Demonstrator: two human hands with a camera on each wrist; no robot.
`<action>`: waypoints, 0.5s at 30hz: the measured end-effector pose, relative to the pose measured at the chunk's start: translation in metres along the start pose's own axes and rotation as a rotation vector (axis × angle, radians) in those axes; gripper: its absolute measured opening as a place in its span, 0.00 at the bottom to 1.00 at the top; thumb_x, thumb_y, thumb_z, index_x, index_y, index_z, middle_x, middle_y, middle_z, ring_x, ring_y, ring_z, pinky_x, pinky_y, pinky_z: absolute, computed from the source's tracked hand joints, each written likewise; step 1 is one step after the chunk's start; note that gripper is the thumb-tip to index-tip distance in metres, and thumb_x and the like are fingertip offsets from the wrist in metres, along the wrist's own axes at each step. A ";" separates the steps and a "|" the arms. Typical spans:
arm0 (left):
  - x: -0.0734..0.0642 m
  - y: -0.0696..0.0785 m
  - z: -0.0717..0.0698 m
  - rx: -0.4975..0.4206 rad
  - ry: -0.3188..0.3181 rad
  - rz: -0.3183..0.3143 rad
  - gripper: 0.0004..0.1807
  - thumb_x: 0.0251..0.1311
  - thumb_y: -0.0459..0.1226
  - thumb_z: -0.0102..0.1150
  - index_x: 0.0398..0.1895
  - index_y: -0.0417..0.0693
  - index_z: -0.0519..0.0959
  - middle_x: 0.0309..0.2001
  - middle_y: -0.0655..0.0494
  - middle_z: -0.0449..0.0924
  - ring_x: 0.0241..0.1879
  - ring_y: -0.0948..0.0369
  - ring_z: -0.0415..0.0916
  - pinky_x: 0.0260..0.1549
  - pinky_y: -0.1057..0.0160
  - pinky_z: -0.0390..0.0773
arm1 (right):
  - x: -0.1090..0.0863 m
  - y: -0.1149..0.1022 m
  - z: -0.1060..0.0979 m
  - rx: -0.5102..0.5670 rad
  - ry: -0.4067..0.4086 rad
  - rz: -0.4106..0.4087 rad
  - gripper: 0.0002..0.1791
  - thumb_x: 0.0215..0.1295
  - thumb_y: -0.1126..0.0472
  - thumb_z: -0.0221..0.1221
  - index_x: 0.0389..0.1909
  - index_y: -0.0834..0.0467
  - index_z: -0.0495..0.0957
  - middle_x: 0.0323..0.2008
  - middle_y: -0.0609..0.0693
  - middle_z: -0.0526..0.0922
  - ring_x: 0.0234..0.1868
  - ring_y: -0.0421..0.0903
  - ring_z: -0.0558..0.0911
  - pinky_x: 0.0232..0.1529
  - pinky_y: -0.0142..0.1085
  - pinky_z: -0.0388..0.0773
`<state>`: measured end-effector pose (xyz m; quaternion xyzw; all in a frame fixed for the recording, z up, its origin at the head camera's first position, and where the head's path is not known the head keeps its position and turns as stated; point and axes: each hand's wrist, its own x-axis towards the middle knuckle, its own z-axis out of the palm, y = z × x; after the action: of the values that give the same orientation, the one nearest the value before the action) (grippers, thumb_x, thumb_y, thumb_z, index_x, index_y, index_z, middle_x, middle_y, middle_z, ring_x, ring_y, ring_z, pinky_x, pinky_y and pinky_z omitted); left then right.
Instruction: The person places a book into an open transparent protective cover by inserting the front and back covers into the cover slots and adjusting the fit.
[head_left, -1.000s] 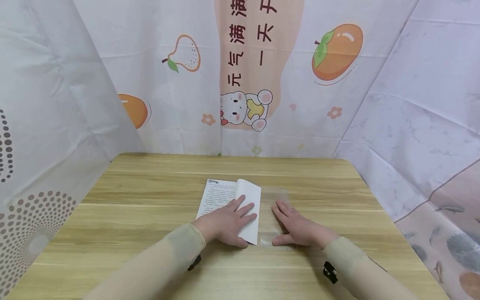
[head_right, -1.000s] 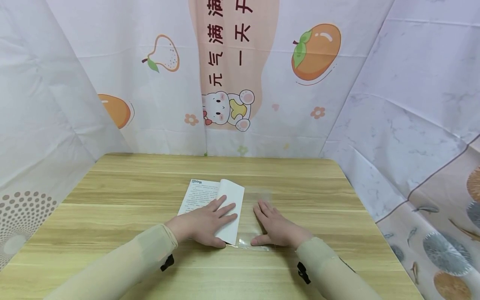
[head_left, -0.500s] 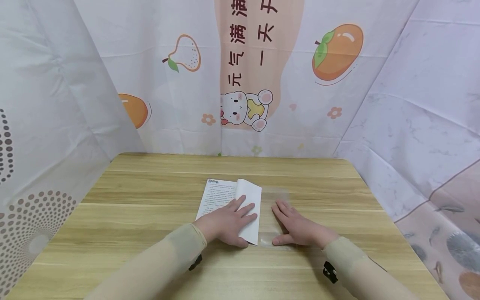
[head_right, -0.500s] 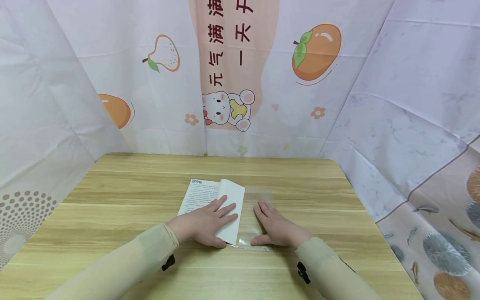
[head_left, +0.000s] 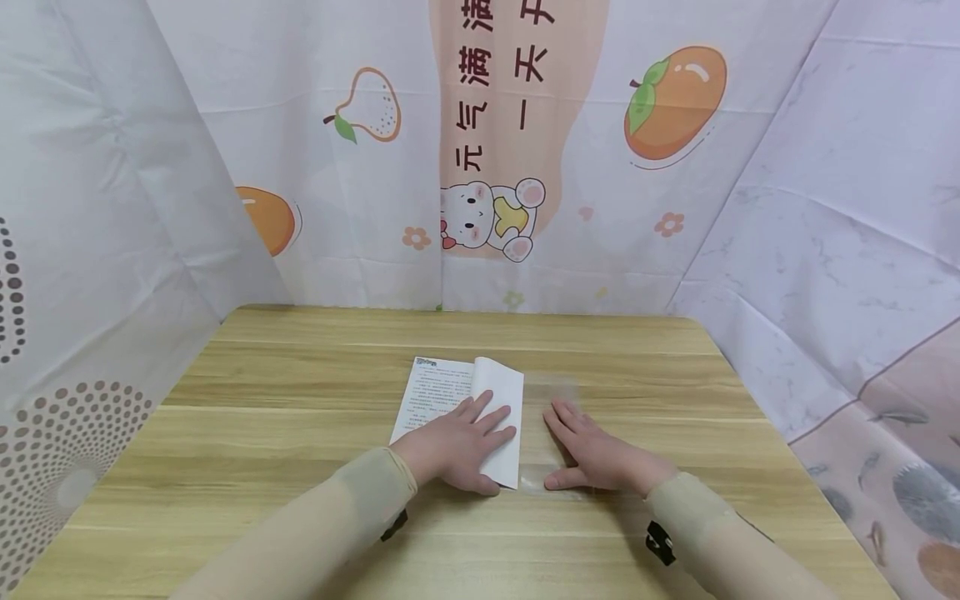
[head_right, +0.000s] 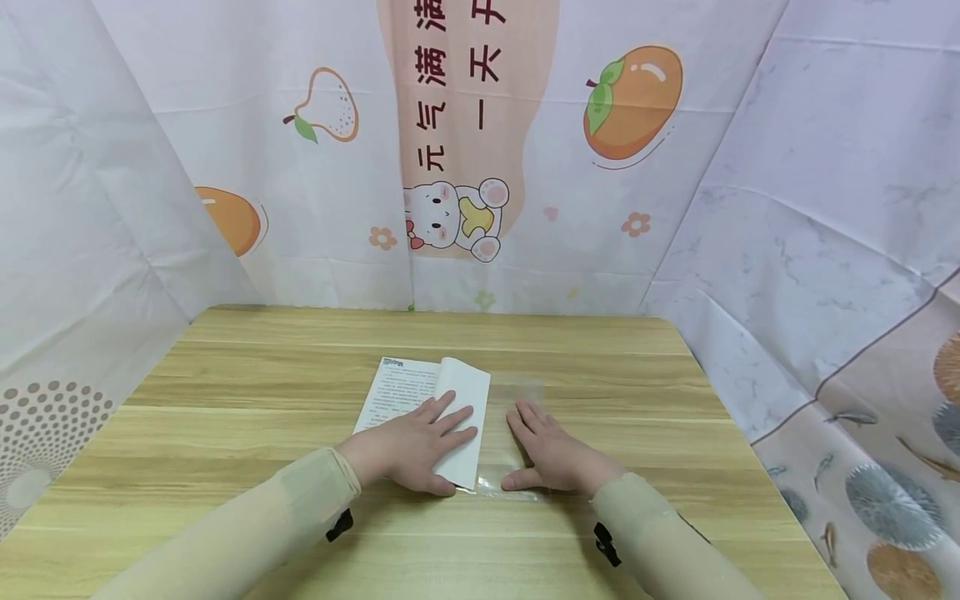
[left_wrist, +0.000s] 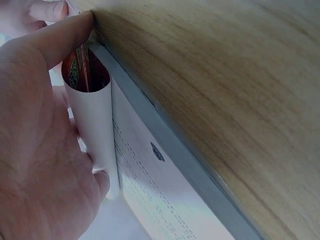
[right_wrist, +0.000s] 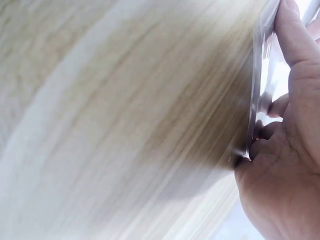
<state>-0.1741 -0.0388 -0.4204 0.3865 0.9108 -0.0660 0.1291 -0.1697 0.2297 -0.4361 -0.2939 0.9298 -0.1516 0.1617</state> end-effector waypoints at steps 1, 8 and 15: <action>0.000 0.000 0.000 0.002 -0.002 -0.001 0.47 0.62 0.68 0.54 0.82 0.64 0.57 0.83 0.59 0.45 0.82 0.50 0.35 0.78 0.51 0.46 | 0.000 0.000 0.000 0.000 -0.001 0.002 0.60 0.64 0.34 0.64 0.79 0.71 0.48 0.79 0.72 0.43 0.79 0.70 0.45 0.75 0.63 0.49; 0.001 0.002 0.000 0.015 -0.010 -0.011 0.47 0.63 0.70 0.52 0.82 0.64 0.56 0.83 0.59 0.44 0.82 0.50 0.34 0.78 0.51 0.46 | 0.000 0.000 0.000 -0.001 0.002 -0.003 0.59 0.64 0.35 0.64 0.78 0.71 0.49 0.79 0.73 0.44 0.79 0.70 0.45 0.75 0.64 0.49; 0.002 0.003 0.002 0.035 -0.006 -0.017 0.49 0.62 0.71 0.50 0.82 0.63 0.55 0.83 0.58 0.44 0.82 0.50 0.35 0.78 0.51 0.46 | 0.001 0.003 0.002 0.003 -0.007 0.013 0.60 0.64 0.34 0.63 0.79 0.69 0.48 0.80 0.71 0.43 0.80 0.69 0.44 0.76 0.63 0.48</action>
<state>-0.1730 -0.0355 -0.4229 0.3809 0.9123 -0.0843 0.1244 -0.1714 0.2311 -0.4391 -0.2882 0.9309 -0.1509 0.1663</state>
